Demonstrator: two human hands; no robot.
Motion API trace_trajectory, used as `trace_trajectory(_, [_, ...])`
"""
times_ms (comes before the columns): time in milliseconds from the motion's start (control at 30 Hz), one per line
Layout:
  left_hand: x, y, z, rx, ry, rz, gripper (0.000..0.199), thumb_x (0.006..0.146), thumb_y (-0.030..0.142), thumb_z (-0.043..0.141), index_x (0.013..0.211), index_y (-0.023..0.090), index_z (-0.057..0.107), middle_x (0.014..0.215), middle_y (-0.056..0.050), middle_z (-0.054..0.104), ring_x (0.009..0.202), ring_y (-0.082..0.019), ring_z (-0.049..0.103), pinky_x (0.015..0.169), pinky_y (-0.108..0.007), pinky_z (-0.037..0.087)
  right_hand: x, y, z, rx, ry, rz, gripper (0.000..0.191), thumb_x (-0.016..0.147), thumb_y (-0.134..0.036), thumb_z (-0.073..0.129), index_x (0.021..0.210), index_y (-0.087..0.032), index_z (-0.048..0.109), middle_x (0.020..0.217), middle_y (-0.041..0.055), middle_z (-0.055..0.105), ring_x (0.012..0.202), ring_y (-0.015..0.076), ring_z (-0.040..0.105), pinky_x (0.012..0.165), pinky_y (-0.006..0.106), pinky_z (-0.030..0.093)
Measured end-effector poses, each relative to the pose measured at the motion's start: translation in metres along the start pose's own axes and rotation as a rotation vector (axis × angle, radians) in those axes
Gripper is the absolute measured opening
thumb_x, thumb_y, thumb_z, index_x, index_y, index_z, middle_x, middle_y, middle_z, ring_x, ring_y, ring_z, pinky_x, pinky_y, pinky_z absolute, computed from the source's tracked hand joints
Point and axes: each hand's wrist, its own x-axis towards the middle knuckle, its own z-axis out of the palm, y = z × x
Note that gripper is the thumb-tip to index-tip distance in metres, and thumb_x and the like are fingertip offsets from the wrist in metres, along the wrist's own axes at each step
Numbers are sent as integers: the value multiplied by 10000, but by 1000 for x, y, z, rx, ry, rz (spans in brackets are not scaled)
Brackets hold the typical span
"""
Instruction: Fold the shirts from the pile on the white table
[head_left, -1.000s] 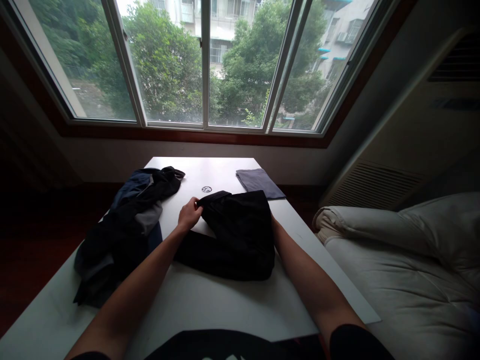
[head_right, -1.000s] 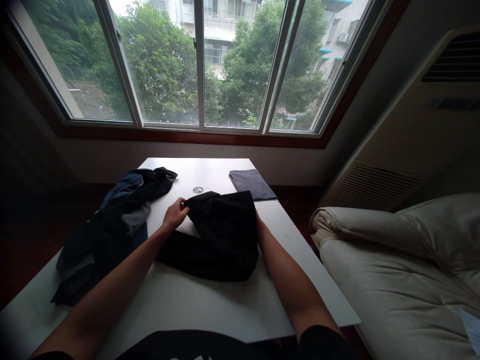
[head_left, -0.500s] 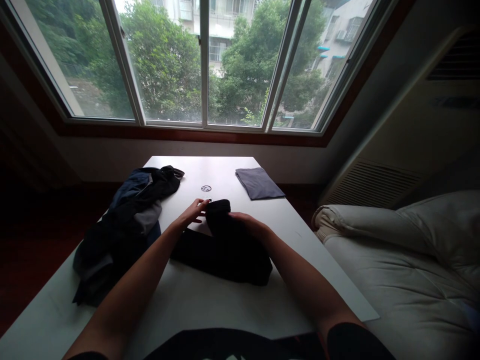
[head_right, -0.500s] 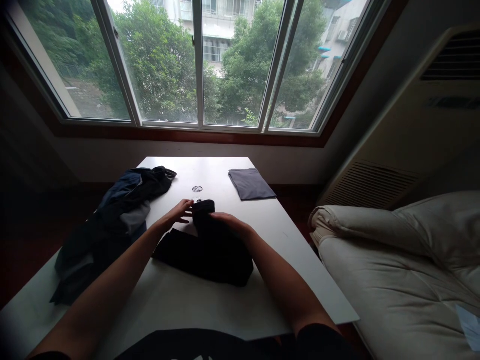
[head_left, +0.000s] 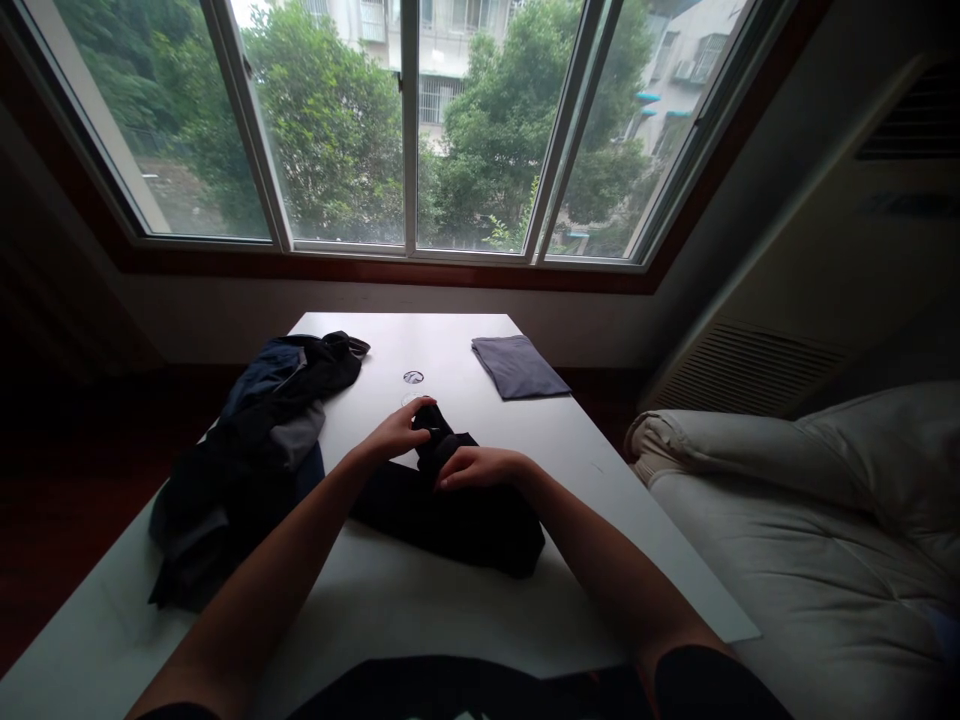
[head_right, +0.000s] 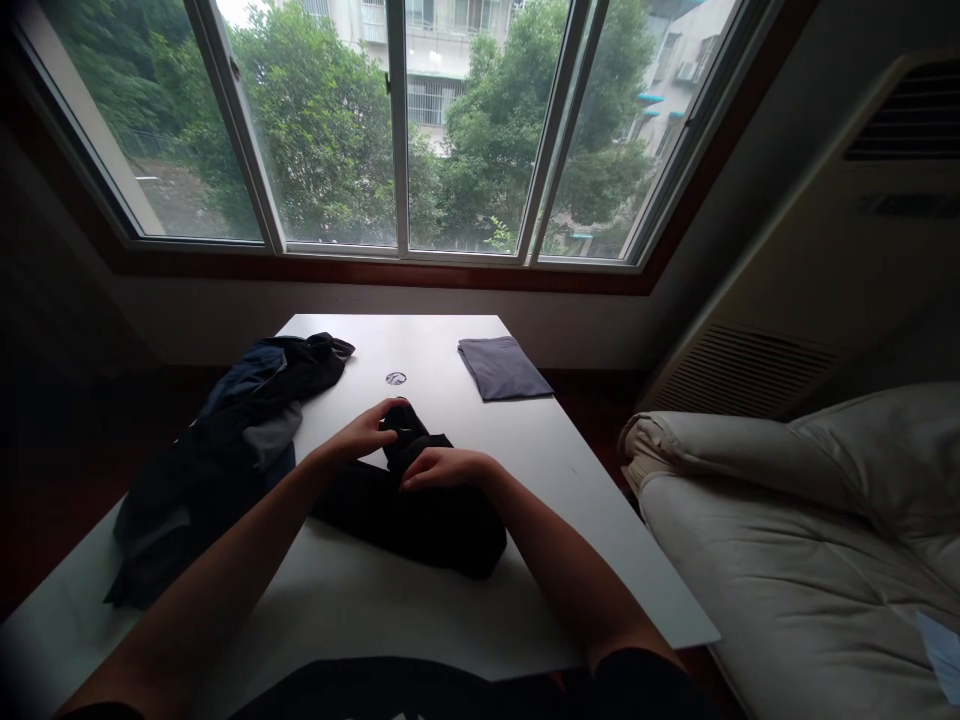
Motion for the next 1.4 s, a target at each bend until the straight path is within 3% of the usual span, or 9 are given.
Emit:
trace_trajectory(167, [3,4,1,-17,68,37,614,726,118,538,1333,179,605,1283,-92,679,1137,-267,643,963,-356,527,-27,-19,-19,56,8,-91,433,942,-566,684,1092,-179,811,1059,51,773,1027,203,694,971,287,500])
trace_trajectory(433, [-19,60,-8,-502,-187,178,777,730,109,577,1487,229,444,1237,-77,691,1007,-238,655,798,-296,496,-48,2,-53,-24,754,-146,398,925,-526,699,1194,-235,739,1248,85,705,1212,270,620,1075,442,490])
trace_trajectory(533, [-31,81,-10,-567,-289,179,723,775,128,614,1475,243,476,1214,-68,707,965,-221,660,782,-279,480,-57,-5,-53,77,652,-278,613,881,-463,782,1444,-311,594,1482,62,574,1373,271,516,1134,427,447])
trace_trajectory(633, [-36,87,-10,-608,-234,147,594,815,180,614,1402,244,549,1146,-52,725,856,-188,655,712,-254,465,-62,-12,-49,159,394,-273,674,837,-434,836,1442,-250,603,1354,79,652,1262,274,591,1050,391,502])
trace_trajectory(767, [-32,81,-8,-641,-92,108,490,827,244,599,1317,233,610,1114,-41,726,776,-165,634,658,-243,459,-54,-8,-43,189,349,-212,466,798,-434,864,1159,-166,742,1006,47,723,917,217,666,816,316,543])
trace_trajectory(967, [-25,72,-2,-559,8,157,536,999,496,556,1485,272,528,1356,-78,621,1103,-245,646,909,-337,507,-36,-3,-43,295,783,-296,400,775,-411,856,1091,-187,752,962,30,724,852,202,656,771,317,533])
trace_trajectory(1133, [-17,54,-3,-323,-64,202,783,920,521,726,1600,320,395,1397,-117,560,1192,-293,611,977,-405,498,-41,-8,-53,269,1091,-342,329,774,-405,813,1030,-209,750,936,9,724,854,201,656,793,321,535])
trace_trajectory(1267, [-6,27,10,-301,-65,65,960,808,437,862,1602,329,333,1390,-138,542,1102,-266,657,936,-418,529,-56,-8,-63,280,1274,-329,351,749,-428,822,1018,-218,738,918,2,724,836,200,664,784,325,547])
trace_trajectory(1400, [-5,4,46,-378,-136,-138,798,812,506,835,1468,205,494,1200,-128,653,1026,-263,678,862,-384,533,-64,-9,-67,329,1329,-333,393,739,-480,840,1009,-218,724,906,11,725,822,211,681,761,339,567])
